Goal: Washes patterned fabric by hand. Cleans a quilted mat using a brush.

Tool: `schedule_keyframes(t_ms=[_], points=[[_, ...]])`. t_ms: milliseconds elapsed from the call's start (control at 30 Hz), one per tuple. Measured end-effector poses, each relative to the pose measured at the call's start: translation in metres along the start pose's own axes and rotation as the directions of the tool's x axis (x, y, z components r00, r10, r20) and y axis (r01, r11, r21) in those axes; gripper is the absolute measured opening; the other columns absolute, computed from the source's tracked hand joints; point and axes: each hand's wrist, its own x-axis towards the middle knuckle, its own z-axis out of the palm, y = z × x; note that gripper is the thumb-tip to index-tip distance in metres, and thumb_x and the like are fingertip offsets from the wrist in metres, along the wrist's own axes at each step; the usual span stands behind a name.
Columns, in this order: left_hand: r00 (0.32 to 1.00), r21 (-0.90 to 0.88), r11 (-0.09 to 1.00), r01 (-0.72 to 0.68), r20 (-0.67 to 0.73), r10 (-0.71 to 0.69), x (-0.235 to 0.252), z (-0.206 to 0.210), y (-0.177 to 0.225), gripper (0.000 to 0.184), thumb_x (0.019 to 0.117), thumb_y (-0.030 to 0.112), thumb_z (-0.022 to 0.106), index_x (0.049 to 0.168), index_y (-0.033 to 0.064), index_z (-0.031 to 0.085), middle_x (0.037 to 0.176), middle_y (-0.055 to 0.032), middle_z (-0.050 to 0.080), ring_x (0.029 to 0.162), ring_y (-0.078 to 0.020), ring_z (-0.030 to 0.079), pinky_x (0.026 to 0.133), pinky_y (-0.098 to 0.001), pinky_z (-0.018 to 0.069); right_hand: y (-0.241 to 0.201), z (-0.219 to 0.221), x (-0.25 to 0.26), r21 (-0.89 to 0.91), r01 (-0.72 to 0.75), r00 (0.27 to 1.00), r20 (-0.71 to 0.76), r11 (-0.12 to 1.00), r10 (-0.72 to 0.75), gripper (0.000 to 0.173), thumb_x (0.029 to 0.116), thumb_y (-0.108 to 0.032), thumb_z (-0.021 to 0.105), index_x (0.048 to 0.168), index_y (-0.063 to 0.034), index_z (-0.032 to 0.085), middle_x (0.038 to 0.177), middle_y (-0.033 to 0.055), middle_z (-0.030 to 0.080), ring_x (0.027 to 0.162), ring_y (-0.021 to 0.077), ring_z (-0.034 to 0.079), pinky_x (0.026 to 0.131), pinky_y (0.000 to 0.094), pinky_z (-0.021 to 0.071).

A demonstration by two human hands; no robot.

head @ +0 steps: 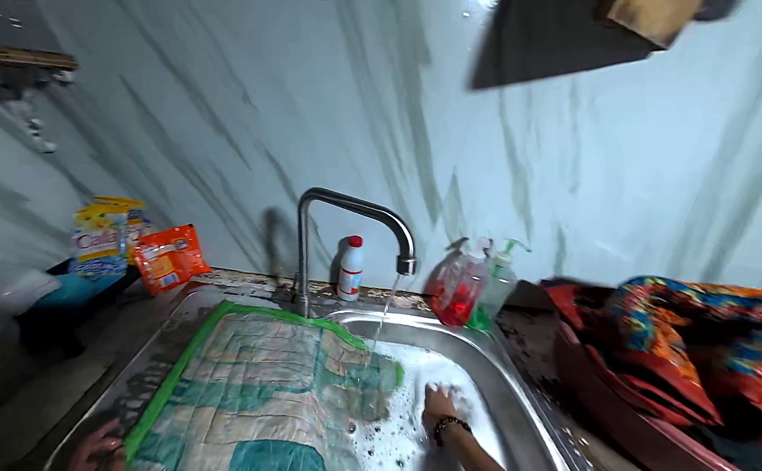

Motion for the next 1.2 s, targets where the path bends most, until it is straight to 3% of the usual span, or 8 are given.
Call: schedule_keyframes(t_ms=[333,433,533,733,833,900,1067,1200], points=[[0.995,0.038,0.999,0.036,-0.090,-0.032,-0.003,0.004,0.011,0.042,0.0949,0.008,0.058,0.131,-0.0132,0.058,0.112,-0.0324,0.067,0.102,-0.0453,0.067,0.091,-0.0579,0.0527,-0.034,0.042,0.006,0.660,0.343,0.938,-0.284,0.668,-0.201,0.031,0.0976,0.004,0.058,0.126,0.0174,0.058,0.135,0.0358,0.056,0.126,0.0373,0.057,0.110,0.0414,0.0439],[0.996,0.041,0.999,0.036,-0.088,-0.033,-0.003,0.003,0.008,0.040,0.0946,0.008,0.058,0.128,-0.0125,0.059,0.112,-0.0305,0.067,0.104,-0.0430,0.066,0.091,-0.0566,0.0526,-0.043,0.055,0.016,0.742,0.591,0.800,-0.490,0.318,-0.346,0.069,0.0799,-0.001,0.072,0.142,0.0149,0.047,0.160,0.0361,0.024,0.142,0.0319,0.044,0.111,0.0327,0.0443],[0.997,0.041,0.998,0.041,-0.070,-0.038,-0.002,0.002,0.011,0.039,0.0950,0.008,0.059,0.128,-0.0130,0.059,0.112,-0.0312,0.067,0.103,-0.0420,0.066,0.090,-0.0547,0.0534,-0.068,0.057,0.024,0.706,0.679,0.725,-0.603,0.202,-0.332,0.102,0.0689,-0.010,0.080,0.150,0.0159,0.025,0.151,0.0340,0.039,0.135,0.0244,0.051,0.109,0.0287,0.0457],[0.997,0.025,0.998,0.062,-0.047,-0.061,-0.002,-0.001,0.015,0.039,0.0964,0.006,0.058,0.130,-0.0141,0.057,0.116,-0.0338,0.065,0.106,-0.0426,0.066,0.092,-0.0524,0.0538,-0.088,0.054,0.015,0.807,0.537,0.831,-0.456,0.245,-0.319,0.133,0.0637,0.005,0.081,0.158,0.0074,-0.013,0.162,0.0374,0.017,0.149,0.0364,0.032,0.121,0.0376,0.0333],[0.997,0.037,0.997,0.071,-0.035,-0.069,-0.001,-0.004,0.013,0.039,0.0968,0.007,0.059,0.130,-0.0136,0.058,0.116,-0.0329,0.066,0.107,-0.0425,0.066,0.092,-0.0538,0.0534,-0.090,0.044,0.018,0.950,0.266,0.964,-0.261,0.164,-0.050,0.100,0.0840,0.000,0.079,0.159,0.0044,0.014,0.147,0.0321,0.044,0.128,0.0352,0.054,0.105,0.0467,0.0486],[0.996,0.054,0.995,0.083,-0.025,-0.081,0.000,-0.005,0.014,0.038,0.0970,0.009,0.059,0.129,-0.0112,0.059,0.116,-0.0303,0.067,0.107,-0.0418,0.066,0.092,-0.0556,0.0532,-0.087,0.031,0.023,0.964,0.086,0.990,-0.111,0.251,0.089,0.060,0.0911,-0.014,0.078,0.137,0.0085,0.047,0.112,0.0271,0.063,0.093,0.0322,0.066,0.081,0.0483,0.0566],[0.991,0.077,0.994,0.080,-0.114,-0.071,0.001,0.001,0.014,0.032,0.0959,0.008,0.060,0.124,-0.0073,0.064,0.110,-0.0248,0.070,0.099,-0.0390,0.068,0.087,-0.0575,0.0545,-0.036,-0.005,0.020,0.414,0.087,0.992,-0.116,0.906,-0.042,0.051,0.0960,-0.031,0.072,0.133,0.0026,0.062,0.130,0.0261,0.065,0.126,0.0398,0.061,0.109,0.0560,0.0449],[0.983,0.031,0.995,0.099,-0.155,-0.093,0.001,0.002,0.020,0.030,0.0961,0.007,0.061,0.123,-0.0059,0.066,0.110,-0.0233,0.070,0.095,-0.0358,0.070,0.083,-0.0540,0.0567,0.020,0.003,0.018,0.465,-0.032,0.995,-0.066,0.885,0.070,0.049,0.0992,-0.035,0.067,0.125,0.0060,0.065,0.120,0.0268,0.068,0.113,0.0375,0.066,0.101,0.0557,0.0497]])
